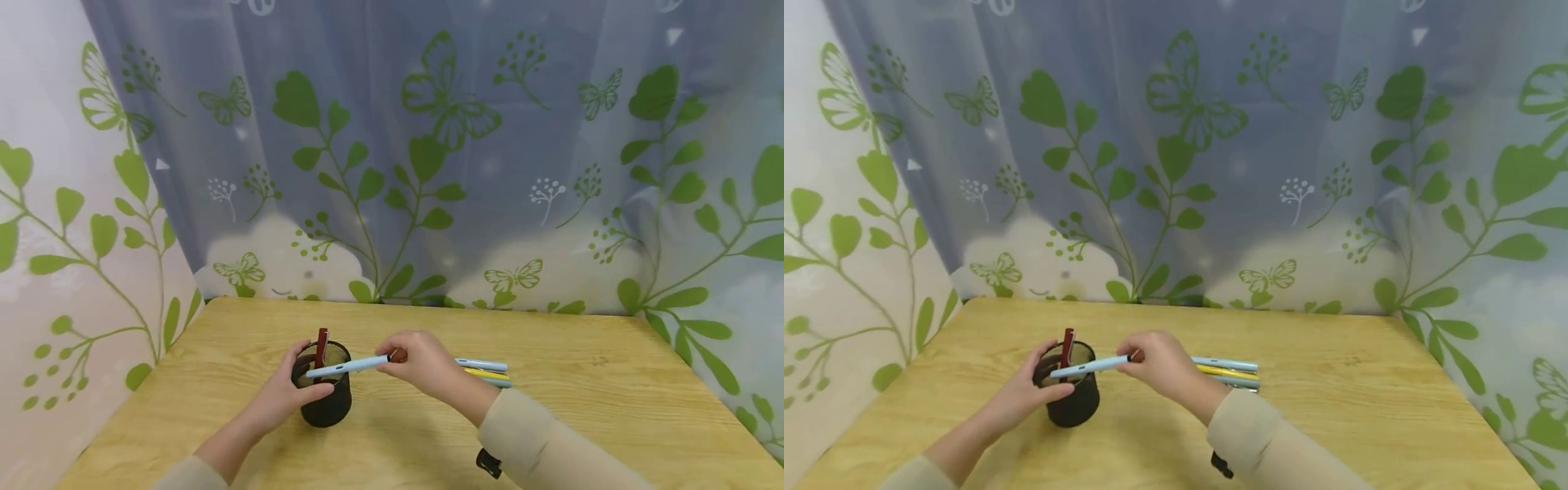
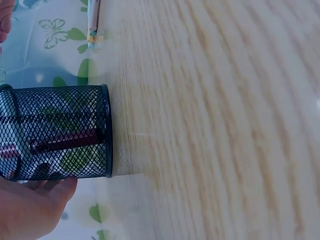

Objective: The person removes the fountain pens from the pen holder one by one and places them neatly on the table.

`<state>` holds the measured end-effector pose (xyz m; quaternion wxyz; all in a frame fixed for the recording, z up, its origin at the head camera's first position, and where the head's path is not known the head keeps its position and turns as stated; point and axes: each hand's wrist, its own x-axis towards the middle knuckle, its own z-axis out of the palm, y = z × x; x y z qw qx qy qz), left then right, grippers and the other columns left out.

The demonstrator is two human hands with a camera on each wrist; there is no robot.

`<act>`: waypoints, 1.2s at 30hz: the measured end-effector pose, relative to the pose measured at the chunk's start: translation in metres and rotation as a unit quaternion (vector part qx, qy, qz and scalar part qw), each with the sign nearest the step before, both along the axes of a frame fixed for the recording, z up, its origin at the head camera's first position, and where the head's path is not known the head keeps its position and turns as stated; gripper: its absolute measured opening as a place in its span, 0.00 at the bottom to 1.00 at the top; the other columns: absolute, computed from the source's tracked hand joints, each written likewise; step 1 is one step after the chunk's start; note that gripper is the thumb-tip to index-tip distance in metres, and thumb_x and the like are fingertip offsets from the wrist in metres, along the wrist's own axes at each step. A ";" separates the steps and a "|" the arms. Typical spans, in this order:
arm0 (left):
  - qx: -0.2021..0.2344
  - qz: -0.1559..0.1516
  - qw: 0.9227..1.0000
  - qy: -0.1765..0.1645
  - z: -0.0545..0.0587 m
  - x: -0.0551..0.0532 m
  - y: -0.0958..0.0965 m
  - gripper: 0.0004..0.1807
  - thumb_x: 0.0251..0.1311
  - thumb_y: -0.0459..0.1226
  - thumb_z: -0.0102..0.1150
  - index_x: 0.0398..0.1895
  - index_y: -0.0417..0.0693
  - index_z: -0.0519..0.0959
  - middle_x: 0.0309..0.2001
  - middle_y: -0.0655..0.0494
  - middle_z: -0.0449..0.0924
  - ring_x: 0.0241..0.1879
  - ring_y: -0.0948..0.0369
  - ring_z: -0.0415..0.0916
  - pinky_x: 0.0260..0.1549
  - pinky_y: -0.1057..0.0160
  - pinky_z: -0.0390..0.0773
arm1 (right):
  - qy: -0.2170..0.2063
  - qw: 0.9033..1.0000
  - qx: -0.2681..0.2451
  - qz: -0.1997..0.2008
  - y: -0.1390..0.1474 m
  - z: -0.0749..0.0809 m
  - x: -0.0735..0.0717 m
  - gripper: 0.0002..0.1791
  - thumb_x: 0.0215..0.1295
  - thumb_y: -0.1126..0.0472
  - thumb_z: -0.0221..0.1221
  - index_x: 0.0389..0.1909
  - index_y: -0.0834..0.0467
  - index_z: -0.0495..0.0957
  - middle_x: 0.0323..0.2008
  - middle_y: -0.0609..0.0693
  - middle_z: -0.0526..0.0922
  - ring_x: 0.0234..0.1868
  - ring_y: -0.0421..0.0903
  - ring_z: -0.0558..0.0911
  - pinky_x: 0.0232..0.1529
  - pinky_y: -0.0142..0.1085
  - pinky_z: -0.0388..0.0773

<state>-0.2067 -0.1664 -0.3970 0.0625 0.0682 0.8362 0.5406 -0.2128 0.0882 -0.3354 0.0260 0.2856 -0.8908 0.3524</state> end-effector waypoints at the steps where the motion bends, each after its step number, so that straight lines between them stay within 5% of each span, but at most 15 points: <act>1: 0.000 -0.001 1.000 0.001 0.000 0.000 0.000 0.51 0.48 0.48 0.70 0.71 0.52 0.48 0.70 0.38 0.46 0.67 0.39 0.47 0.56 0.38 0.58 | 0.002 1.000 -0.006 -0.002 0.001 -0.001 0.000 0.07 0.55 0.62 0.66 0.36 0.56 0.83 0.30 0.44 0.82 0.29 0.36 0.79 0.30 0.28 0.75; 21: -0.002 0.003 1.000 0.007 0.000 -0.001 -0.001 0.50 0.49 0.47 0.70 0.70 0.54 0.50 0.69 0.39 0.51 0.67 0.40 0.48 0.57 0.39 0.57 | -0.059 0.997 -0.050 -0.022 0.019 -0.017 -0.004 0.08 0.56 0.61 0.65 0.37 0.57 0.82 0.30 0.44 0.82 0.31 0.38 0.79 0.31 0.31 0.76; 36: 0.038 -0.010 0.999 -0.006 -0.001 -0.001 0.000 0.50 0.51 0.43 0.69 0.71 0.50 0.47 0.67 0.42 0.58 0.67 0.45 0.51 0.57 0.42 0.60 | -0.103 0.989 -0.098 -0.037 0.030 -0.026 -0.003 0.10 0.55 0.60 0.66 0.38 0.57 0.83 0.32 0.45 0.82 0.32 0.40 0.80 0.33 0.33 0.77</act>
